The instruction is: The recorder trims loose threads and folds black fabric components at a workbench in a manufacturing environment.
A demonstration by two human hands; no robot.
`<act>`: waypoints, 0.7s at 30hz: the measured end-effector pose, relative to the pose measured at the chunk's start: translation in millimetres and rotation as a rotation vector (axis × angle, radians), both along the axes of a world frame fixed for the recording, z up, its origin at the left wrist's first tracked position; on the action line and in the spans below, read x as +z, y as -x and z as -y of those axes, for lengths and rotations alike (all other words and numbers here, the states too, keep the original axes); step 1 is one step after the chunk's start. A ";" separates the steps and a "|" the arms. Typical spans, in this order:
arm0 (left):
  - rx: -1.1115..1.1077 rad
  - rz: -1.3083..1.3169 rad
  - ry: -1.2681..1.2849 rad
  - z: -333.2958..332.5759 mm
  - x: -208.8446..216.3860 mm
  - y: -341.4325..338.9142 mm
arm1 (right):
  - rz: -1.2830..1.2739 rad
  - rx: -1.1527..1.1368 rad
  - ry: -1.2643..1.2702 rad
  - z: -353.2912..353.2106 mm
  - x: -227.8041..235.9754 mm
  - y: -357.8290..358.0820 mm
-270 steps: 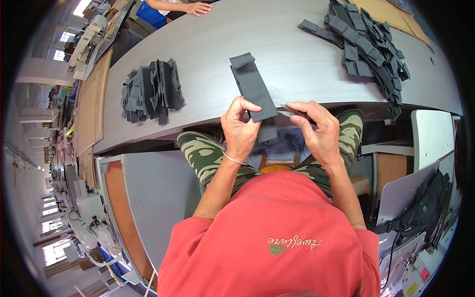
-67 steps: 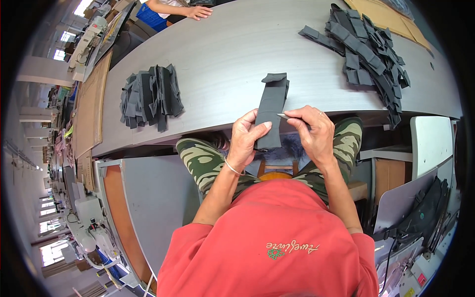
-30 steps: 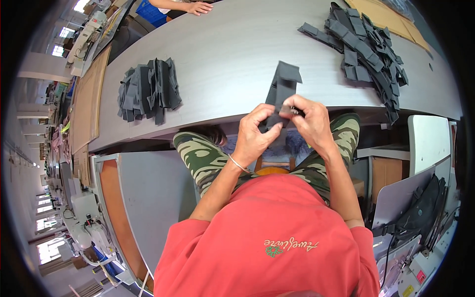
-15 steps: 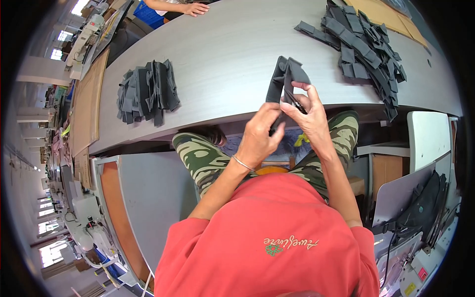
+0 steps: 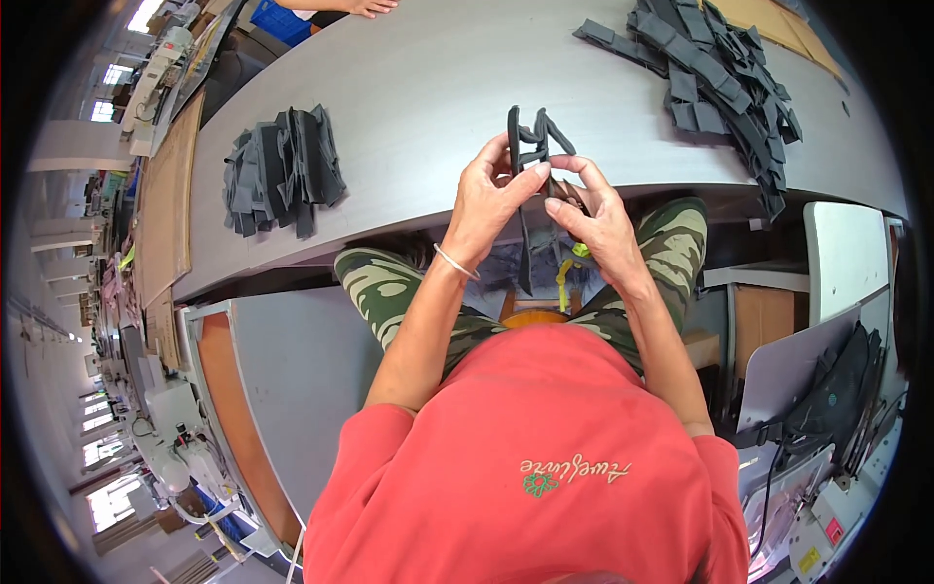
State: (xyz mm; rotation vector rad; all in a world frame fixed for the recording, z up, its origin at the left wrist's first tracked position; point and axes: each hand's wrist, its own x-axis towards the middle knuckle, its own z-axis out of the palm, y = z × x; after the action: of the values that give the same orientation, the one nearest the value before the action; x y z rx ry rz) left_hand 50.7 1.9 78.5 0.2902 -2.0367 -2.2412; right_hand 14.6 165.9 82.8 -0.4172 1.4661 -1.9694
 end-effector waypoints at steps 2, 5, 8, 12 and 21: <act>0.047 -0.007 -0.092 -3.1 -2.0 -1.2 | 0.036 0.006 -0.024 0.7 -2.3 -0.9; 0.135 -0.006 -0.267 -1.8 -9.9 -1.6 | 0.029 -0.024 -0.030 4.5 -13.8 -1.7; 0.181 -0.021 -0.356 5.6 -17.2 -2.1 | -0.084 -0.121 0.023 6.2 -32.1 -1.4; 0.243 -0.046 -0.325 4.2 -10.7 -3.4 | -0.219 -0.148 -0.207 2.1 -41.6 -4.6; 0.234 -0.091 -0.310 -2.2 -27.6 8.7 | -0.643 -0.260 -0.636 5.0 -42.8 3.7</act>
State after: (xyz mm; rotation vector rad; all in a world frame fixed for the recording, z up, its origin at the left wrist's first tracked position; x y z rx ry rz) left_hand 42.0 4.1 50.9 0.4176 -1.5200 -2.3640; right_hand 10.9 160.9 40.1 -0.6206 2.5487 -1.4705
